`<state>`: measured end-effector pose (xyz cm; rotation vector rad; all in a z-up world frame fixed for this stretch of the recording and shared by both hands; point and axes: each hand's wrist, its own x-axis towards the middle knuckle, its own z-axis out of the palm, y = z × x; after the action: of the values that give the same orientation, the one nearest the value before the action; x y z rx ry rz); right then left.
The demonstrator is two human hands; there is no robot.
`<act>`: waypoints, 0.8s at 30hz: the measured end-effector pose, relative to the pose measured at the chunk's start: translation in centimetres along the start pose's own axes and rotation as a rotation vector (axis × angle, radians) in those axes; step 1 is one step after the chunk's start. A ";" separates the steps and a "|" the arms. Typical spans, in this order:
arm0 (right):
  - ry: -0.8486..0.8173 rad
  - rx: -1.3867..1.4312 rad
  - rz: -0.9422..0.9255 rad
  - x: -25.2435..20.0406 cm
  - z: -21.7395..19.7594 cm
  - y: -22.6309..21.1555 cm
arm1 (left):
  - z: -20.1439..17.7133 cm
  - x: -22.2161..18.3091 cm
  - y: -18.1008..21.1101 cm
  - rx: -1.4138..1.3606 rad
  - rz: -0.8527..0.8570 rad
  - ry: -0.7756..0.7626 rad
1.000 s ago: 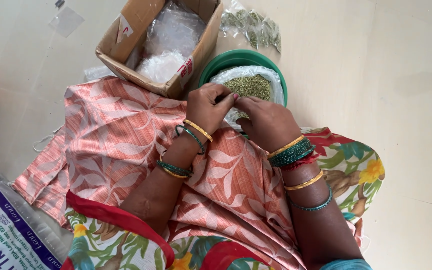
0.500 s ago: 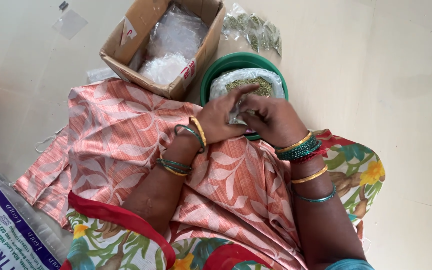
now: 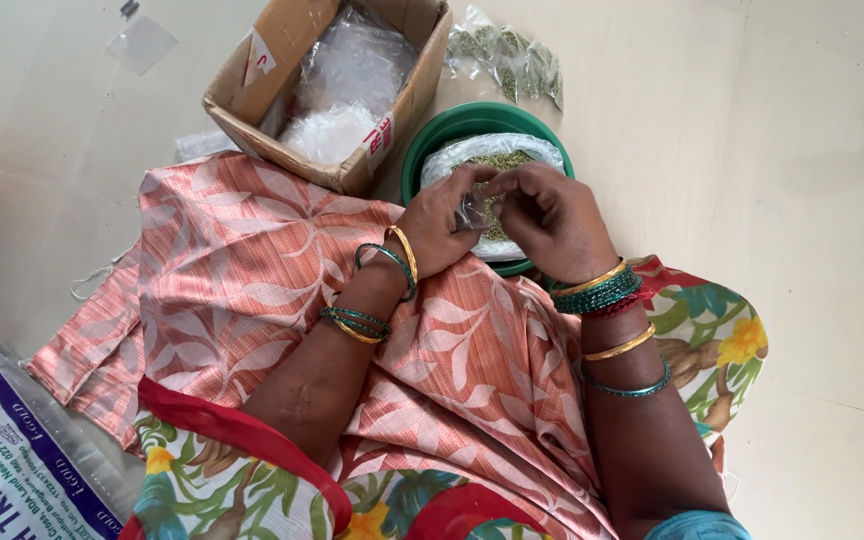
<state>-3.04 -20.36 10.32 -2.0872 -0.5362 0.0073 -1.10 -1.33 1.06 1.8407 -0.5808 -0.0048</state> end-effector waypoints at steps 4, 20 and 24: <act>-0.052 -0.074 0.220 0.2 -0.5 -0.5 | -0.5 0.0 1.0 -0.020 -0.051 -0.025; -0.169 -0.523 -0.123 0.2 -0.3 -1.6 | -0.1 0.1 0.0 0.033 0.023 -0.040; -0.103 -0.649 -0.126 0.1 -0.3 -1.4 | 0.1 0.2 -0.3 0.098 -0.014 -0.061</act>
<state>-3.39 -19.92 11.67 -2.6868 -0.8118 -0.1513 -0.81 -1.40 0.88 1.9454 -0.6200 -0.0425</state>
